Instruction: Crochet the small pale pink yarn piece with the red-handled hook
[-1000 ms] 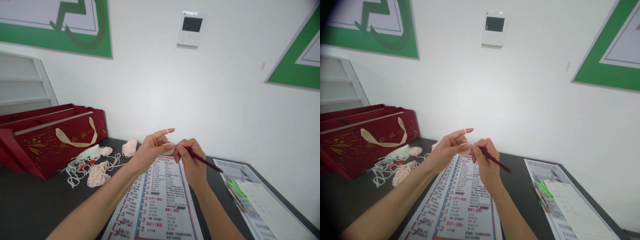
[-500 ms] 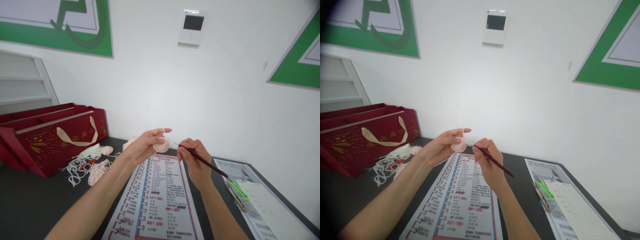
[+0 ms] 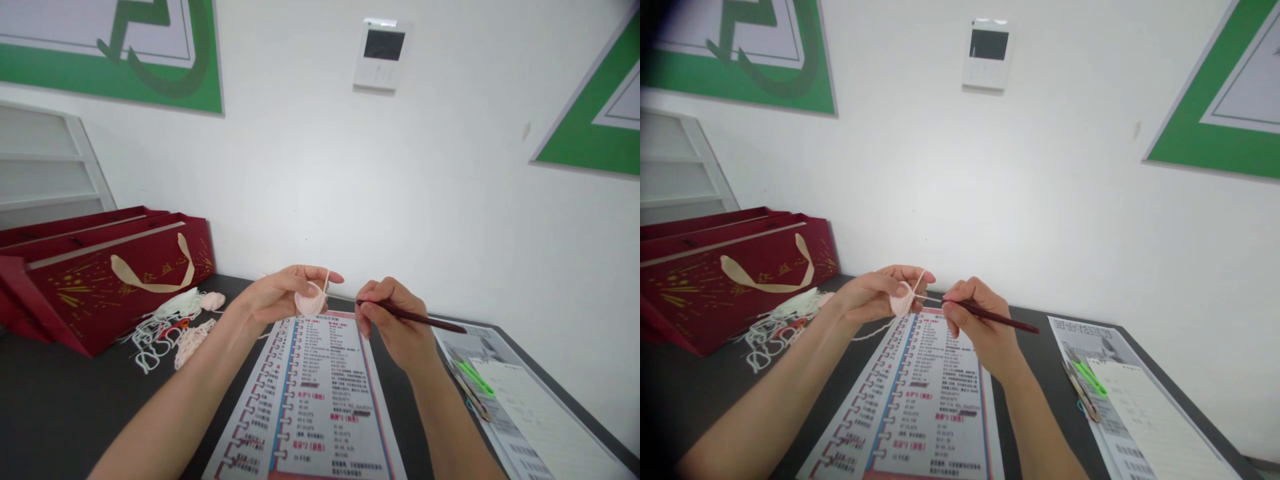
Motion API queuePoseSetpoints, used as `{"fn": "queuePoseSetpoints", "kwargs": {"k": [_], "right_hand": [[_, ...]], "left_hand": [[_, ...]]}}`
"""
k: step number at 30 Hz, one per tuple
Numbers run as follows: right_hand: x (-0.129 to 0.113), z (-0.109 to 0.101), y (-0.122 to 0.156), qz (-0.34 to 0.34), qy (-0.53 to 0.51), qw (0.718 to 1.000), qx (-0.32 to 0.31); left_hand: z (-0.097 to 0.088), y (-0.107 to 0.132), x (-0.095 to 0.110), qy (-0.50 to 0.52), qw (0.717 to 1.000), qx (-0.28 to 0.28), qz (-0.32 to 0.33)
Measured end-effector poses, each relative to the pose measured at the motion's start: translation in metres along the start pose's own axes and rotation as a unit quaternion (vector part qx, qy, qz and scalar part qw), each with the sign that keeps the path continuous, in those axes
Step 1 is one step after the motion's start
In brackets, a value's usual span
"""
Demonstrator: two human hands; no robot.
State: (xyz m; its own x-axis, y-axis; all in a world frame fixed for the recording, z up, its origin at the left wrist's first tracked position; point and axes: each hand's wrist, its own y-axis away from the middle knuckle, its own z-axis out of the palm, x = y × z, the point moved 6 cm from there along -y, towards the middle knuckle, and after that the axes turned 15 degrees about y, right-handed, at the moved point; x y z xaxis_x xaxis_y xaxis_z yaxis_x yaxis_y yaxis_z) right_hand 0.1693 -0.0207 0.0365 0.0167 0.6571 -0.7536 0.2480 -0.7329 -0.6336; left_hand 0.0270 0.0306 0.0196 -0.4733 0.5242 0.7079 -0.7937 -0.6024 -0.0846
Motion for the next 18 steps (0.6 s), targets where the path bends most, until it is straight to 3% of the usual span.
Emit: {"fn": "queuePoseSetpoints", "kwargs": {"k": [3,8,11,14,18], "right_hand": [[-0.006,0.001,0.001,-0.002,0.036,0.999,-0.003],[-0.031,0.004,0.003,-0.067,0.205,0.976,-0.006],[-0.036,0.005,0.004,-0.086,0.233,0.968,-0.023],[-0.027,0.001,0.004,-0.051,0.177,0.983,-0.021],[-0.004,-0.005,-0.001,0.042,0.007,0.999,0.003]], "left_hand": [[-0.004,-0.001,-0.003,0.005,0.999,-0.018,-0.028],[-0.008,-0.001,-0.002,-0.01,0.999,-0.023,-0.043],[-0.008,-0.001,-0.002,-0.013,0.999,-0.016,-0.047],[-0.007,0.0,-0.001,-0.033,0.998,-0.001,-0.045],[0.0,0.002,0.002,-0.093,0.996,0.009,0.004]]}}
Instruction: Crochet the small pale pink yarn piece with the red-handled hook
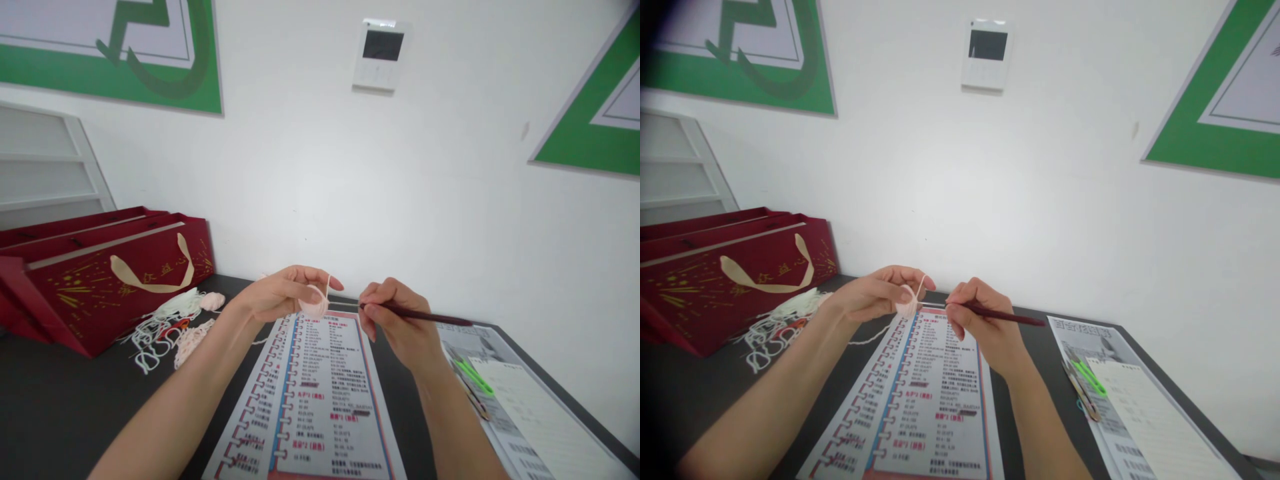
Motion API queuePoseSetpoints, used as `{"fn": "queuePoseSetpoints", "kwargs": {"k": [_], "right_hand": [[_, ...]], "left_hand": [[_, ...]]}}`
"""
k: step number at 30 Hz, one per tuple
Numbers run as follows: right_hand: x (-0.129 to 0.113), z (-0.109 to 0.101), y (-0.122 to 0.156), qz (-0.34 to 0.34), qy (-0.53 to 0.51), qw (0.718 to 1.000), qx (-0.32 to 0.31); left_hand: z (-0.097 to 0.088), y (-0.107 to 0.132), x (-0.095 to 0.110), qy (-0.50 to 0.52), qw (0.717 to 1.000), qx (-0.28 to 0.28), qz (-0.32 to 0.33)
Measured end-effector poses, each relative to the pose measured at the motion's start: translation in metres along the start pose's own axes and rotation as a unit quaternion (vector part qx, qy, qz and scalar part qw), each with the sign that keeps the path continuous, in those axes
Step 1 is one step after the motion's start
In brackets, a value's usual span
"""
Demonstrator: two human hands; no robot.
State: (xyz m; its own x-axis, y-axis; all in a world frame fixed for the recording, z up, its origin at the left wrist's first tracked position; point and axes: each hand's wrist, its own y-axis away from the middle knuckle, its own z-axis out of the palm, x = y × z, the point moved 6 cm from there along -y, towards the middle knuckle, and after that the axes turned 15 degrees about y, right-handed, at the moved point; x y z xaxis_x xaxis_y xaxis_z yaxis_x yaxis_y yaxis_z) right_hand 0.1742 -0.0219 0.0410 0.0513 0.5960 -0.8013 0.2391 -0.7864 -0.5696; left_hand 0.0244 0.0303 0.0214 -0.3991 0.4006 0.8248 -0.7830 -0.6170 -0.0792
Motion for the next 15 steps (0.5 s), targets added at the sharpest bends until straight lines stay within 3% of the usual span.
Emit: {"fn": "queuePoseSetpoints", "kwargs": {"k": [4,8,12,15], "right_hand": [[0.014,0.005,-0.007,0.083,-0.129,0.988,0.018],[0.015,0.011,-0.01,0.094,-0.177,0.978,0.059],[0.008,0.008,-0.008,0.041,-0.111,0.987,0.108],[0.006,0.003,-0.005,0.022,-0.063,0.993,0.1]], "left_hand": [[0.008,-0.001,0.005,-0.057,0.993,0.034,0.097],[0.014,-0.002,0.009,-0.098,0.965,0.089,0.226],[0.019,-0.005,0.002,-0.079,0.965,0.088,0.236],[0.019,-0.005,0.002,-0.076,0.963,0.099,0.239]]}}
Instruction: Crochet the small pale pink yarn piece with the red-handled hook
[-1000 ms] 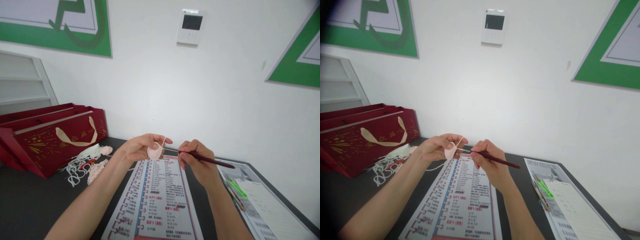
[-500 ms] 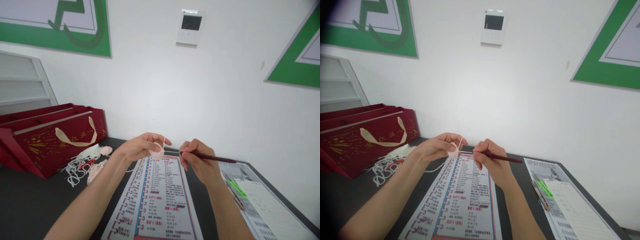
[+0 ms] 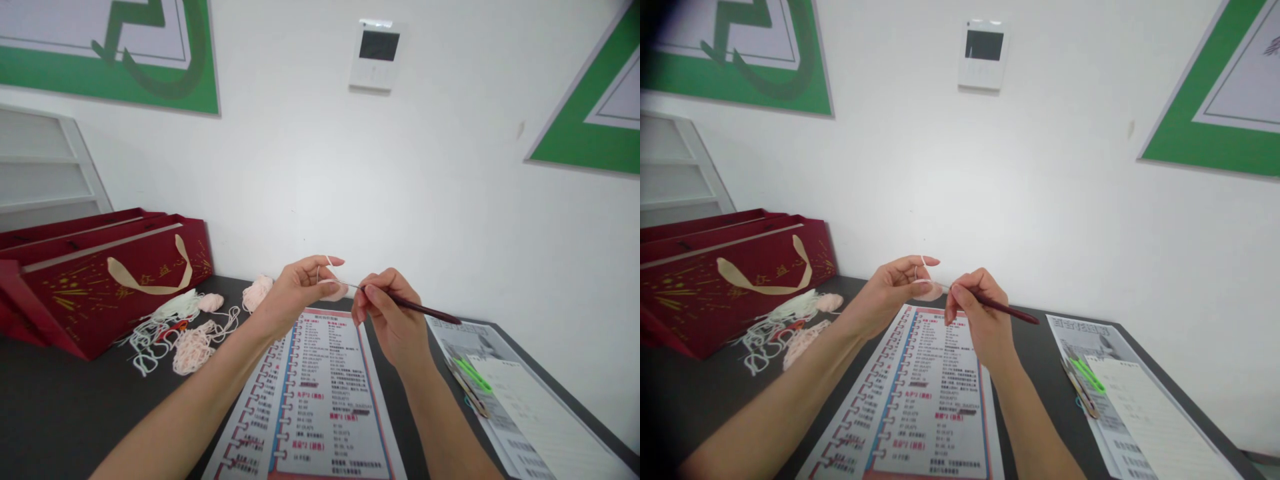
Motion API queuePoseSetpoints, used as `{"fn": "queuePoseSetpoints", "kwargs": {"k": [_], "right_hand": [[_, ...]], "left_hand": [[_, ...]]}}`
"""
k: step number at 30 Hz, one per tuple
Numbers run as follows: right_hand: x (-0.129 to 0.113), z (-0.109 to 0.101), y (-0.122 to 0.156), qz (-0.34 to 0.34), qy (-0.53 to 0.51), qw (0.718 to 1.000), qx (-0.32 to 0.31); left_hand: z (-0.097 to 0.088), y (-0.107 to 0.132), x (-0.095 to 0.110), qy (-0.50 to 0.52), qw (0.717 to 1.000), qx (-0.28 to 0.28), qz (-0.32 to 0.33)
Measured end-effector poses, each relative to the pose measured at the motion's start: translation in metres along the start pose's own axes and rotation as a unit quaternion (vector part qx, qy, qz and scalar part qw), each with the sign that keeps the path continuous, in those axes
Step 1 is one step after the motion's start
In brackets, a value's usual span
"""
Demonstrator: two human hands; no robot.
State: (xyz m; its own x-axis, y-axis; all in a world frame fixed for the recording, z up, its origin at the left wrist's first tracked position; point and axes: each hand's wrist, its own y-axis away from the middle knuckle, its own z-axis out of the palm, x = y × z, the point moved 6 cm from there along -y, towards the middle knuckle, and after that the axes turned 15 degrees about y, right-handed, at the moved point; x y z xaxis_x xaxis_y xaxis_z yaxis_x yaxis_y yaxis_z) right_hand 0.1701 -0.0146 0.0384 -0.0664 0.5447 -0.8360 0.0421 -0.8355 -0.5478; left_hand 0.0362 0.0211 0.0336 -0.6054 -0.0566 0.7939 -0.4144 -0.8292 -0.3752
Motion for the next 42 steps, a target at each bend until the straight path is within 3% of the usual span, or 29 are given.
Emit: {"fn": "queuePoseSetpoints", "kwargs": {"k": [5,10,17,26,29,35,42], "right_hand": [[-0.002,-0.009,0.0,-0.026,0.05,0.998,-0.024],[-0.013,-0.011,0.007,-0.082,0.177,0.981,0.002],[-0.032,-0.002,0.019,-0.122,0.351,0.928,0.029],[-0.058,0.029,0.039,-0.286,0.46,0.838,0.06],[-0.059,0.028,0.034,-0.298,0.438,0.846,0.056],[-0.072,0.018,0.015,-0.272,0.313,0.909,0.051],[-0.07,0.01,0.013,-0.301,0.293,0.901,0.109]], "left_hand": [[0.0,0.0,0.002,-0.003,1.0,0.022,0.002],[0.001,0.002,0.002,-0.002,0.999,0.034,0.008],[0.012,0.01,0.012,-0.012,0.997,0.072,0.039],[0.03,0.024,0.031,-0.084,0.991,0.071,0.078],[0.038,0.03,0.038,-0.083,0.99,0.065,0.091],[0.055,0.023,0.05,-0.015,0.996,0.043,0.082],[0.054,0.006,0.044,0.05,0.996,0.021,0.067]]}}
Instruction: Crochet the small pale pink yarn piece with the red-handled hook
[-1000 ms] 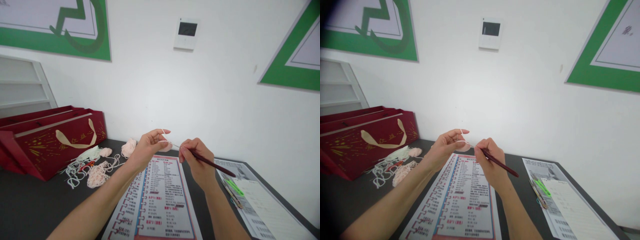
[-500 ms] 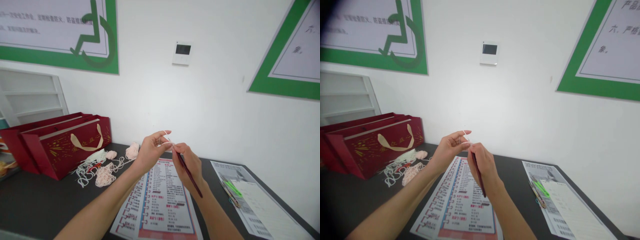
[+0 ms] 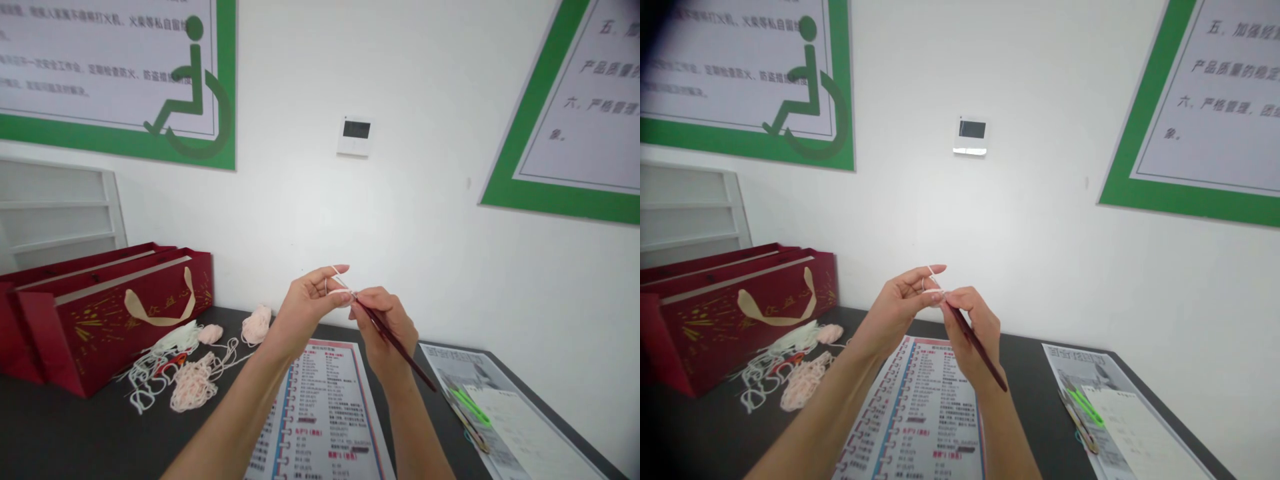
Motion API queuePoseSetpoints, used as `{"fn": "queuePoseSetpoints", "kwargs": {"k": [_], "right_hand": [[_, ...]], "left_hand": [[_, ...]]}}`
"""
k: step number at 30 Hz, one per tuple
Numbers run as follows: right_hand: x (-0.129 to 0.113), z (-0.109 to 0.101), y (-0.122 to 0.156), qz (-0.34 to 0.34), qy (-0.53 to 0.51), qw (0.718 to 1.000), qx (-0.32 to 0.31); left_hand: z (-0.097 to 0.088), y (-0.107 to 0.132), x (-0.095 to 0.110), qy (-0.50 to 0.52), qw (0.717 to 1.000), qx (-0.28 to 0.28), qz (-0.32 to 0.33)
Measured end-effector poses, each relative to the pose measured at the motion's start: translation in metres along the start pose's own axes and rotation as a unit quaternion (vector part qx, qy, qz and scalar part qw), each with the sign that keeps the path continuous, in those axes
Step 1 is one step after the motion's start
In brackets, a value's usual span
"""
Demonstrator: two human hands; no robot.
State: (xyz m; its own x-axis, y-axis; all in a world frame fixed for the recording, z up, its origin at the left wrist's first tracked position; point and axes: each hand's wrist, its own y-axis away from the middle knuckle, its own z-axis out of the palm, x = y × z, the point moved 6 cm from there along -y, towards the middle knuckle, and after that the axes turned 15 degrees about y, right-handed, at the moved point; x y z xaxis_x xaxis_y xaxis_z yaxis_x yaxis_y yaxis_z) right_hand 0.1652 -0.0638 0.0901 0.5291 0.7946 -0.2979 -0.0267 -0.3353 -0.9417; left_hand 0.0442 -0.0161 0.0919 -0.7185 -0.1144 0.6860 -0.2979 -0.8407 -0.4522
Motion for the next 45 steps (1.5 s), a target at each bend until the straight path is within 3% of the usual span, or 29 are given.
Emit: {"fn": "queuePoseSetpoints", "kwargs": {"k": [5,8,11,15,18,21,23,27,29,31,34,37,42,45], "right_hand": [[0.003,0.011,0.007,-0.1,0.072,0.992,0.007],[0.004,0.021,0.01,-0.125,0.13,0.984,0.007],[0.012,0.026,0.009,-0.036,0.109,0.993,-0.019],[0.024,0.023,0.007,0.128,-0.067,0.989,-0.018],[0.032,0.027,0.007,0.239,-0.229,0.944,-0.003],[0.04,0.035,0.01,0.317,-0.305,0.898,-0.005],[0.041,0.033,0.01,0.301,-0.275,0.913,-0.017],[0.032,0.019,0.008,0.173,-0.076,0.978,-0.085],[0.03,0.014,0.008,0.144,-0.033,0.982,-0.113],[0.032,0.011,0.008,0.155,-0.063,0.979,-0.12],[0.035,0.012,0.006,0.211,-0.196,0.953,-0.094],[0.035,0.017,0.005,0.276,-0.316,0.905,-0.071],[0.039,0.034,0.009,0.347,-0.41,0.836,-0.112],[0.043,0.044,0.013,0.348,-0.424,0.83,-0.098]], "left_hand": [[-0.01,-0.002,-0.012,0.048,0.998,0.029,-0.034],[-0.019,-0.005,-0.014,0.028,0.998,0.059,0.007],[-0.026,-0.008,-0.012,-0.037,0.995,0.061,0.069],[-0.031,-0.009,-0.004,-0.107,0.987,0.051,0.112],[-0.033,-0.008,0.0,-0.15,0.979,0.036,0.133],[-0.035,-0.007,0.002,-0.204,0.966,0.027,0.156],[-0.037,-0.007,0.003,-0.233,0.959,0.027,0.162],[-0.038,-0.008,0.005,-0.245,0.96,0.012,0.136],[-0.037,-0.008,0.005,-0.232,0.966,-0.004,0.112],[-0.036,-0.008,0.005,-0.216,0.973,-0.02,0.084],[-0.036,-0.007,0.003,-0.175,0.983,-0.037,0.048],[-0.039,-0.006,0.0,-0.104,0.993,-0.048,0.017],[-0.04,-0.007,-0.006,-0.087,0.994,-0.058,-0.018],[-0.038,-0.008,-0.009,-0.097,0.994,-0.05,-0.009]]}}
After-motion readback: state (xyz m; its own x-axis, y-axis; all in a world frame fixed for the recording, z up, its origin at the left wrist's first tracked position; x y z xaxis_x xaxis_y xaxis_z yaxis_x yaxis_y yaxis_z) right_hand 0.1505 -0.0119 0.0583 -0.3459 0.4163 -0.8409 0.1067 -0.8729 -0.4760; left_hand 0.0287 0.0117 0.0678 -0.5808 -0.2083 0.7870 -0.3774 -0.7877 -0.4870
